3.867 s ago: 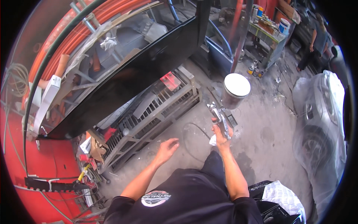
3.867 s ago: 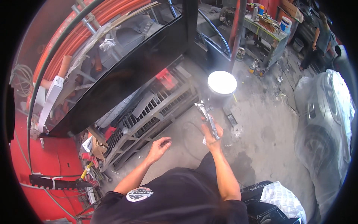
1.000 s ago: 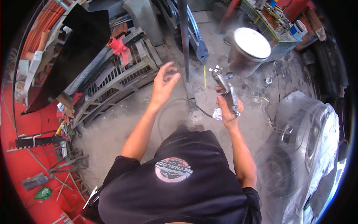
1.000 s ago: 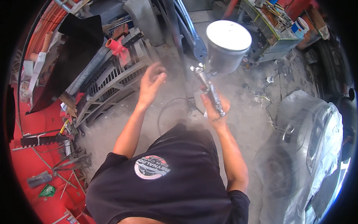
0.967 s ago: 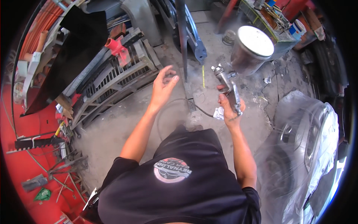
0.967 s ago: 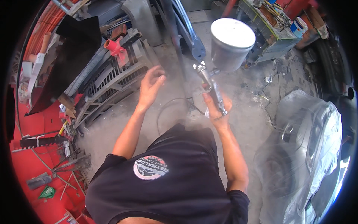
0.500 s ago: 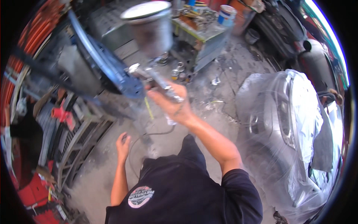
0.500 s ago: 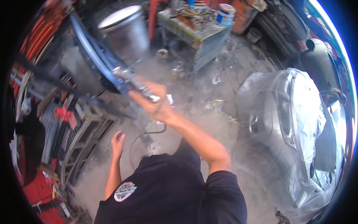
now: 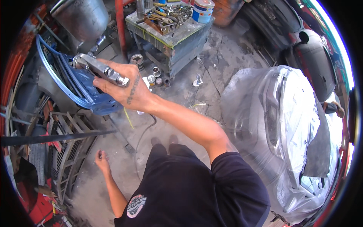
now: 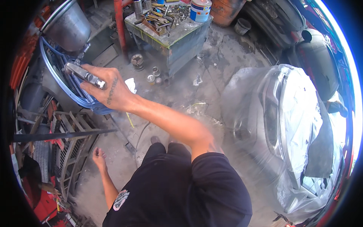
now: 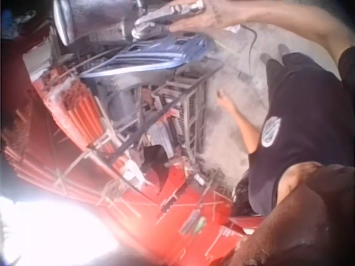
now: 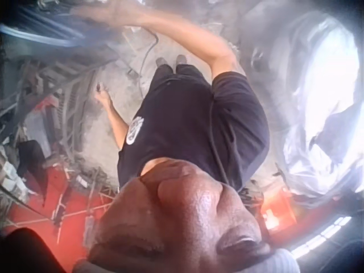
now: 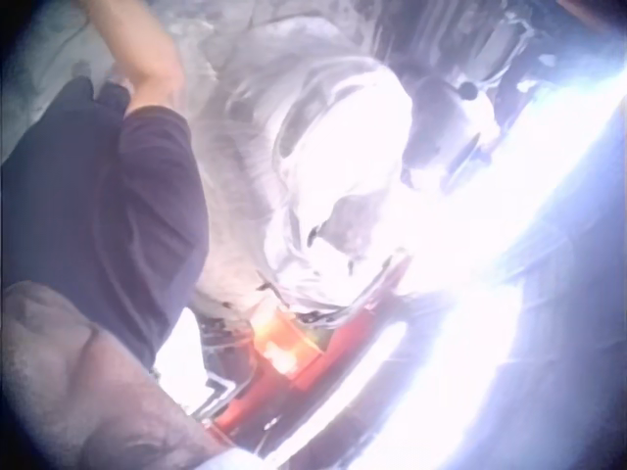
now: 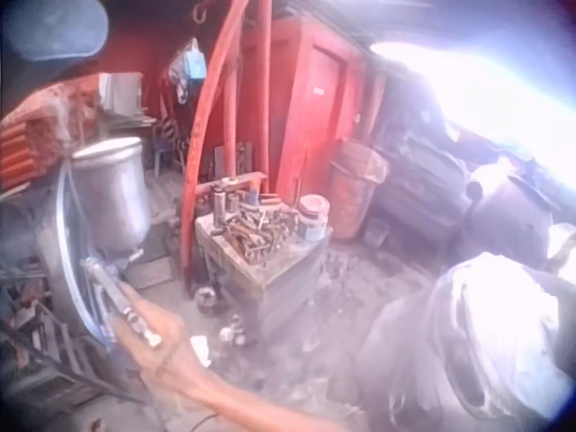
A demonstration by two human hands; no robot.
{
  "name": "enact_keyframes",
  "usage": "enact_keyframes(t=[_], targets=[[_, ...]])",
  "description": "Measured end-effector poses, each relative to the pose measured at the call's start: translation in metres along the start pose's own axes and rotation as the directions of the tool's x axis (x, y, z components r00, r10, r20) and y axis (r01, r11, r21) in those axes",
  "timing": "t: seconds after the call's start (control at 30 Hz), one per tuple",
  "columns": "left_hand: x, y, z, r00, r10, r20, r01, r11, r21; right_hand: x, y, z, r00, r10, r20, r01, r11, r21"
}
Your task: The person prepares a spray gun by attaching a paint cup and connecting an air hose. They then spray paint a black car part, likely a bumper, which is positioned on a metal rack. The person moves the spray gun back and forth to apply the paint evenly.
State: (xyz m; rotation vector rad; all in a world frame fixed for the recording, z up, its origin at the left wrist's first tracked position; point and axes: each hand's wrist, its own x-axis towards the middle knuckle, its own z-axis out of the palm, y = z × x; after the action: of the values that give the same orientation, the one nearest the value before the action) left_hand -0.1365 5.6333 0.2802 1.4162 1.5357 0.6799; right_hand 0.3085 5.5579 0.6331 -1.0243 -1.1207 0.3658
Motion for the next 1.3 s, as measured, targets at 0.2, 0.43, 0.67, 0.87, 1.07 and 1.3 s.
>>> enact_keyframes(t=[0.2, 0.43, 0.67, 0.87, 1.07, 1.3], targets=[[0.041, 0.030, -0.033, 0.947, -0.031, -0.319, -0.020, 0.988, -0.156, 0.047, 0.022, -0.020, 0.999, 0.029, 0.036, -0.029, 1.000, 0.011], [0.088, 0.161, -0.053, 0.675, 0.595, -0.436, -0.310, 0.765, 0.565, 0.057, 0.076, -0.035, 0.885, 0.354, 0.302, -0.357, 0.933, -0.046], [0.134, 0.186, -0.057, 0.680, 0.134, -0.721, -0.353, 0.921, -0.162, 0.083, 0.098, -0.007, 0.958, 0.249, 0.139, -0.238, 0.967, -0.094], [0.167, 0.197, -0.060, 0.480, 0.046, -0.876, -0.273, 0.957, -0.099, 0.093, 0.143, -0.013, 0.922, 0.251, 0.294, -0.235, 0.968, -0.087], [0.185, 0.187, -0.067, 0.372, -0.025, -0.928, -0.362, 0.917, -0.170, 0.115, 0.191, -0.003, 0.841, 0.313, 0.442, -0.364, 0.931, 0.032], [0.186, 0.173, -0.064, 0.473, 0.161, -0.866, -0.434, 0.898, -0.070, 0.113, 0.214, -0.017, 0.834, 0.391, 0.388, -0.351, 0.920, -0.172]])
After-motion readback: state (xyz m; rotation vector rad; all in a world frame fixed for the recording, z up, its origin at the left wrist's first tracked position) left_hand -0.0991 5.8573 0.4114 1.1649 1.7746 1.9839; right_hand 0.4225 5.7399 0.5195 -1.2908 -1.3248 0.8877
